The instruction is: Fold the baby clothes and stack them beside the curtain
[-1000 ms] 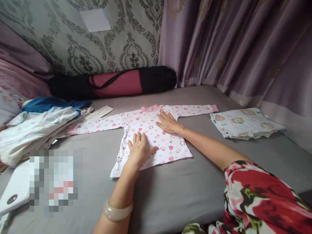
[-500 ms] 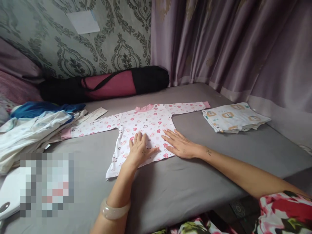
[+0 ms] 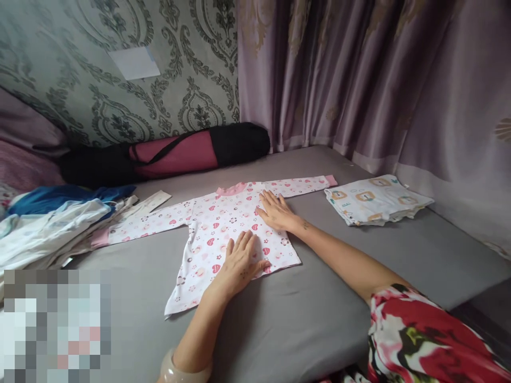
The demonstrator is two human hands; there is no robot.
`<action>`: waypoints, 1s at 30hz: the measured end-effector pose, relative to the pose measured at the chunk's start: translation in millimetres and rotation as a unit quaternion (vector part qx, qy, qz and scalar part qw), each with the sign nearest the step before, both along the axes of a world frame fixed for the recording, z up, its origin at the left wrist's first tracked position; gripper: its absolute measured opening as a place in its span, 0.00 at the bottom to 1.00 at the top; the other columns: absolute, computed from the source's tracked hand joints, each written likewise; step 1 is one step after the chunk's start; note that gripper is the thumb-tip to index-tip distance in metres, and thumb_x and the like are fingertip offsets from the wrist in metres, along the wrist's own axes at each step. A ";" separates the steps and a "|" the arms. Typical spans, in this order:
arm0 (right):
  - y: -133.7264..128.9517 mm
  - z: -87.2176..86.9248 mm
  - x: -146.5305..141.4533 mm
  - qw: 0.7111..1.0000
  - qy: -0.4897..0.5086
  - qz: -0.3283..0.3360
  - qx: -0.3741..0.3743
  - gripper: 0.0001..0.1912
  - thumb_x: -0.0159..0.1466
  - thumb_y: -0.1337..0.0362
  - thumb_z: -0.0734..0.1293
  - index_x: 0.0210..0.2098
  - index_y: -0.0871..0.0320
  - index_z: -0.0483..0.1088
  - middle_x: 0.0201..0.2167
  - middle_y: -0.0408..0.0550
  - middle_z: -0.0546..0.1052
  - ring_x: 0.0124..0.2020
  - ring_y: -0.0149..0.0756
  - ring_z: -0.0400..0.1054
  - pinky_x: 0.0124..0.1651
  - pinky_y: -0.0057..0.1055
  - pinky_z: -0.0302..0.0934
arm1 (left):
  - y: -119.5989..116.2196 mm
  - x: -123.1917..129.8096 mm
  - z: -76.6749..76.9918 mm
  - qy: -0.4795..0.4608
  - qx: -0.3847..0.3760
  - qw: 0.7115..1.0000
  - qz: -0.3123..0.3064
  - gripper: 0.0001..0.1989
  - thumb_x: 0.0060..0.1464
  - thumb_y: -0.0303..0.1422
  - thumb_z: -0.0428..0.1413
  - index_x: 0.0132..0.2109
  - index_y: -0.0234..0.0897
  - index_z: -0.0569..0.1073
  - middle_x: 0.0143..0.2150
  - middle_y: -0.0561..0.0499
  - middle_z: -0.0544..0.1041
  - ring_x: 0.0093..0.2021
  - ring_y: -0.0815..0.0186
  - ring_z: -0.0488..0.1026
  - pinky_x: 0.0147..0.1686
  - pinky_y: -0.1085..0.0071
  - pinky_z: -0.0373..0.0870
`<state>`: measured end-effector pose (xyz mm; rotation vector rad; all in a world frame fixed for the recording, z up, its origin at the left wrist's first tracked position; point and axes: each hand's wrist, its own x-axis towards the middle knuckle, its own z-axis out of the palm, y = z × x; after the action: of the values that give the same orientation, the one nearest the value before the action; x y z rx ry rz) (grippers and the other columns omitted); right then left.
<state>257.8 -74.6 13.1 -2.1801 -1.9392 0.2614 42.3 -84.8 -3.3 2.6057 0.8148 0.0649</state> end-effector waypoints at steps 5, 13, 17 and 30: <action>35.7 -10.4 2.3 0.999 -0.003 -0.051 0.007 0.41 0.70 0.45 0.43 0.70 0.71 0.41 0.72 0.60 0.37 0.72 0.45 0.28 0.70 0.47 0.22 | 2.8 -0.7 -6.5 0.001 0.016 1.000 -0.007 0.36 0.61 0.51 0.49 0.68 0.37 0.52 0.72 0.35 0.50 0.72 0.51 0.43 0.67 0.42 0.43; 68.5 -23.4 17.1 0.996 -0.007 -0.088 -0.019 0.43 0.70 0.44 0.43 0.70 0.73 0.44 0.72 0.62 0.42 0.72 0.47 0.33 0.70 0.44 0.29 | 2.5 -0.3 -1.2 0.024 0.008 1.000 -0.009 0.37 0.62 0.54 0.45 0.69 0.34 0.52 0.72 0.36 0.48 0.72 0.52 0.40 0.68 0.45 0.42; 71.8 -20.8 20.1 0.995 -0.010 -0.095 -0.012 0.41 0.70 0.45 0.44 0.68 0.72 0.50 0.70 0.63 0.48 0.70 0.49 0.41 0.69 0.45 0.36 | 4.1 -0.5 -5.7 0.018 0.019 1.000 -0.010 0.37 0.61 0.54 0.45 0.69 0.36 0.54 0.72 0.37 0.50 0.72 0.50 0.43 0.67 0.44 0.44; 70.4 8.2 97.7 0.972 0.188 -0.133 0.047 0.25 0.70 0.55 0.54 0.59 0.58 0.68 0.58 0.48 0.73 0.58 0.37 0.67 0.58 0.28 0.59 | 9.4 -3.4 -32.0 -0.018 0.077 0.997 -0.004 0.37 0.59 0.54 0.49 0.69 0.42 0.55 0.70 0.39 0.55 0.71 0.48 0.49 0.66 0.44 0.49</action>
<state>355.4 -4.2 21.4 -2.1124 -1.4149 0.4847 38.9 -75.4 -35.3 2.7427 0.8178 0.1775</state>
